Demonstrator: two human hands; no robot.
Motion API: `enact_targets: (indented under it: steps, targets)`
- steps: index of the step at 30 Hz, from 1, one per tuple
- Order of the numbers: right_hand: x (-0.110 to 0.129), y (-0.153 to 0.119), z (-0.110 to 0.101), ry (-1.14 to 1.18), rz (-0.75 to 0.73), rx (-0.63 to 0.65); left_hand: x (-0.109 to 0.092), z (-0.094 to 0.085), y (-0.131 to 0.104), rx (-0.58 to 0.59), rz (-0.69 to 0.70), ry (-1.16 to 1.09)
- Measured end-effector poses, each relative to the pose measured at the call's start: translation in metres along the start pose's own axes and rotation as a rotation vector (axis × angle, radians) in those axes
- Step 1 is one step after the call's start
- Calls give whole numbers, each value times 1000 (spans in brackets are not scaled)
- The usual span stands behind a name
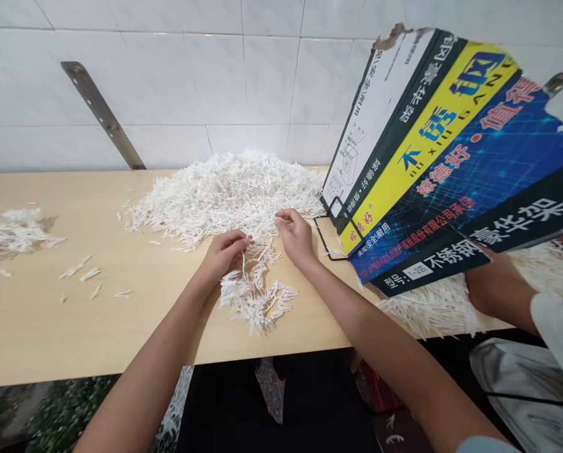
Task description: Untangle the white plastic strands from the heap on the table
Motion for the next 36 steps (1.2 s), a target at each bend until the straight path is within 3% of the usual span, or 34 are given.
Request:
enact_targets:
  steps: [3, 7, 10, 15, 18, 22, 27, 31, 33, 36]
  targets:
    - [25, -21, 6, -6, -80, -2, -8, -11, 2, -108, 93, -129]
    - [46, -42, 29, -1, -156, 263, -16, -18, 5, -146, 187, -295]
    - [42, -46, 39, 82, -57, 437, -19, -24, 8, -171, 238, -366]
    - [27, -45, 51, 327, 168, 553, -15, -27, 11, -214, 252, -388]
    - [22, -44, 55, 436, 253, 552, -15, -26, 11, -214, 272, -379]
    - [20, -39, 47, 584, 296, 456, -20, -24, 9, -176, 286, -330]
    - [24, -34, 34, 779, 281, 359, -17, 1, 3, 71, 169, -262]
    - [28, -34, 30, 882, 327, 379, -7, 16, -5, 212, 57, -190]
    - [28, -33, 29, 934, 364, 417, -6, 16, -6, 207, 42, -162]
    - [28, -29, 27, 1030, 403, 472, -6, 3, -3, 97, 17, -163]
Point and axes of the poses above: each hand's wrist, its own y-axis towards the middle knuckle, its own z-axis out of the palm, x = y × z, the point moved 9 cm from there along y, towards the middle knuckle, and after that the axes turned 11 degrees about z, right-handed, at the moved point
